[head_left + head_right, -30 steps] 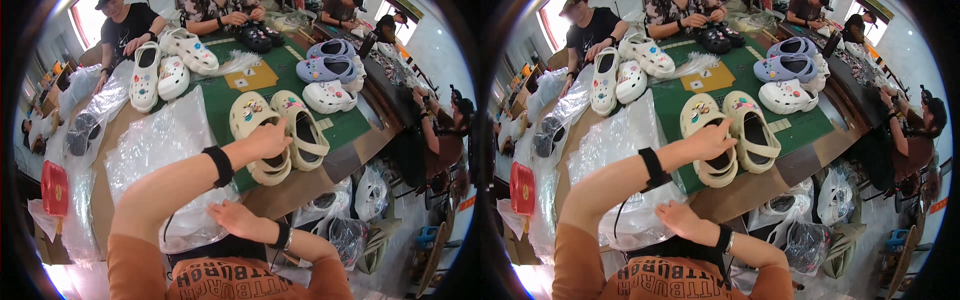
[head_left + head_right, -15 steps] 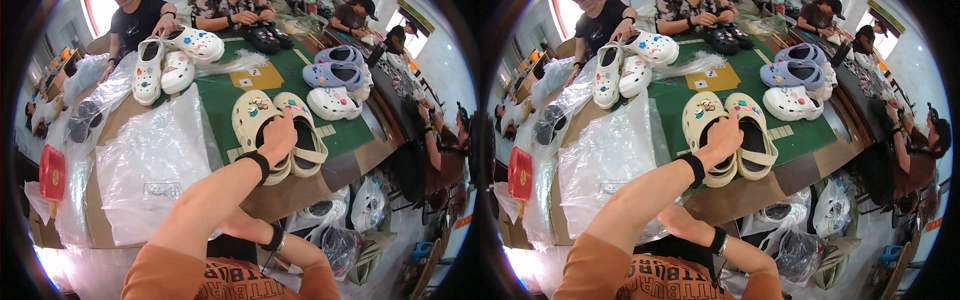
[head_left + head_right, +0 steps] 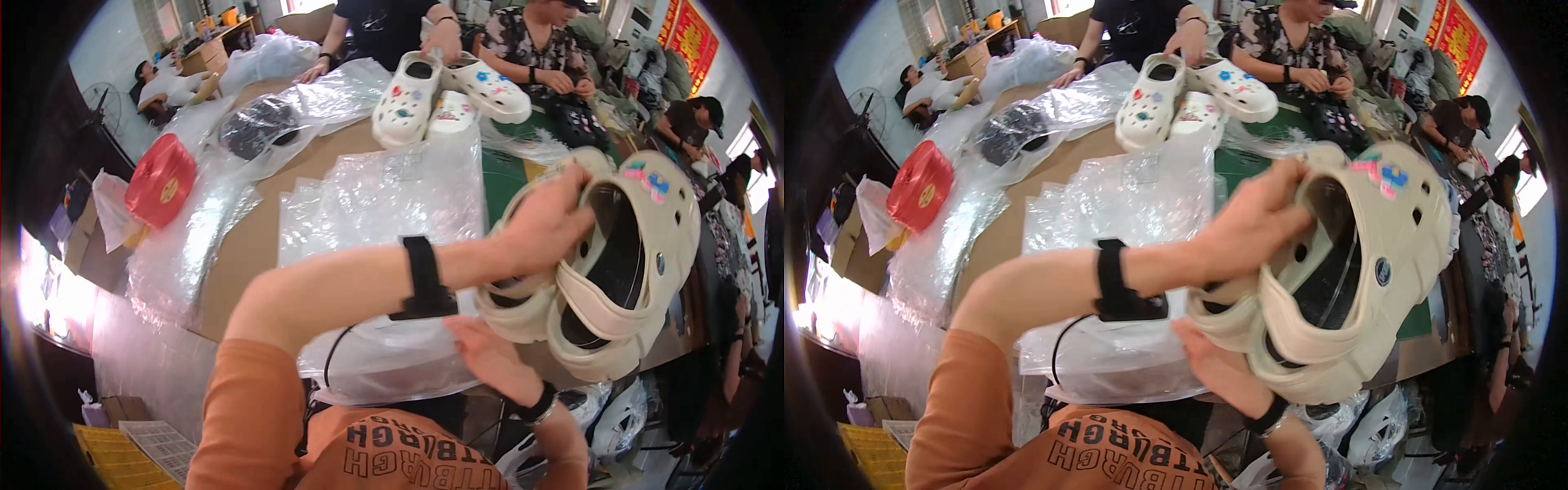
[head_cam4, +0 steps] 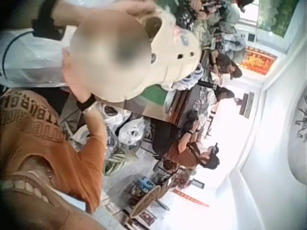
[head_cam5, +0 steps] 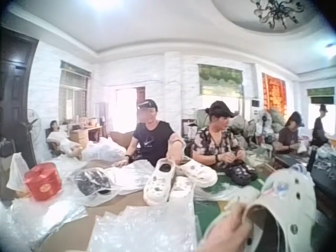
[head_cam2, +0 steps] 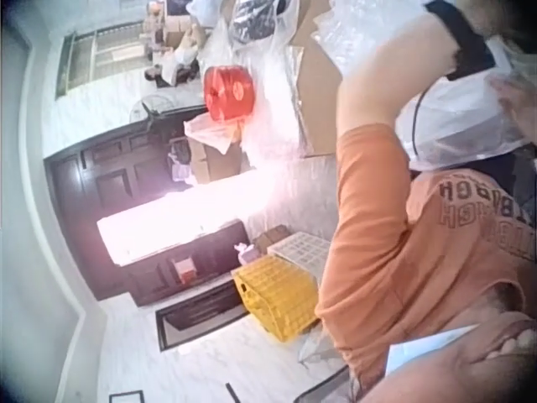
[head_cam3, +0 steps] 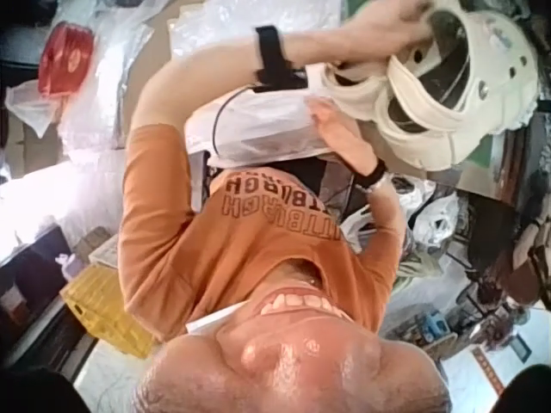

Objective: Packaging decorative clogs into plastic bags for shipping.

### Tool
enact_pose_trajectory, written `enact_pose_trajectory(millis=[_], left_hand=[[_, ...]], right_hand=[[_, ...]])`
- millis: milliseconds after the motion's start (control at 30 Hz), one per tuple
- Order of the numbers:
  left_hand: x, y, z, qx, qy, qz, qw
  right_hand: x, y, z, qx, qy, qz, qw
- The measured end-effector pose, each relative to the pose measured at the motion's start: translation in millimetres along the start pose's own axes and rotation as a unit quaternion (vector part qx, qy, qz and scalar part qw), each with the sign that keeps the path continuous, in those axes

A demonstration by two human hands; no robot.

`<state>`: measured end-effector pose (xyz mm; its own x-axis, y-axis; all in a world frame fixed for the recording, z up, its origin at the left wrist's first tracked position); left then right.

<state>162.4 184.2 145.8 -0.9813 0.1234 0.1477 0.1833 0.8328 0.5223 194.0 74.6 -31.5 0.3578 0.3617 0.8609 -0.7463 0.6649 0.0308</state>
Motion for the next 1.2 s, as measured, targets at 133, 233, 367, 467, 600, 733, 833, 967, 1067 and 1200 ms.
enact_pose_trajectory(millis=[133, 233, 367, 467, 600, 733, 833, 967, 1067, 1200], left_hand=[[97.2, -25.4, -37.2, 0.012, 0.000, -0.025, 1.000], [198.4, -83.0, -29.1, 0.032, 0.166, -0.096, 0.981], [299.9, -189.7, -6.7, 0.167, 0.365, -0.150, 0.903], [340.9, -252.4, -13.9, 0.114, 0.439, -0.127, 0.882], [370.0, -313.4, 8.4, 0.270, 0.475, -0.137, 0.826], [362.3, -323.7, 19.8, 0.303, 0.521, -0.121, 0.789], [347.1, -310.4, 24.6, 0.385, 0.565, -0.076, 0.726], [351.9, -311.9, 25.5, 0.328, 0.540, -0.092, 0.770], [361.3, -318.0, 15.9, 0.284, 0.455, -0.153, 0.830], [373.4, -326.5, -3.4, 0.182, 0.177, -0.301, 0.919]], right_hand=[[25.1, -9.7, -43.6, -0.086, 0.258, -0.012, 0.962], [51.0, 40.3, -16.1, -0.056, -0.046, -0.025, 0.997], [76.0, 63.7, -8.5, -0.030, -0.015, -0.126, 0.991], [94.2, 72.9, -3.1, 0.030, -0.010, -0.199, 0.980], [102.6, 75.4, -24.7, -0.076, 0.046, -0.192, 0.977], [82.1, 72.4, -61.8, -0.255, 0.242, -0.102, 0.931], [61.9, 64.8, -65.8, -0.307, 0.413, -0.053, 0.856], [44.7, 75.1, -59.2, -0.272, 0.448, -0.050, 0.850], [62.2, 92.9, -27.2, -0.107, 0.189, -0.135, 0.967], [80.3, 105.0, 39.8, 0.018, -0.117, -0.194, 0.974]])
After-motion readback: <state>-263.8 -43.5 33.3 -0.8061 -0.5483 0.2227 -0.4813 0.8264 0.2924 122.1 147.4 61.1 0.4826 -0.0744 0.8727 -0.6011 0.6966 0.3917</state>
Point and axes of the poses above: each hand's wrist, its own y-axis towards the middle knuckle, its own x-axis out of the back of the hand, z = x × y, the point moved 8 cm from there along y, towards the middle knuckle, and after that the axes turned 4 degrees about -x, right-handed, at the moved point
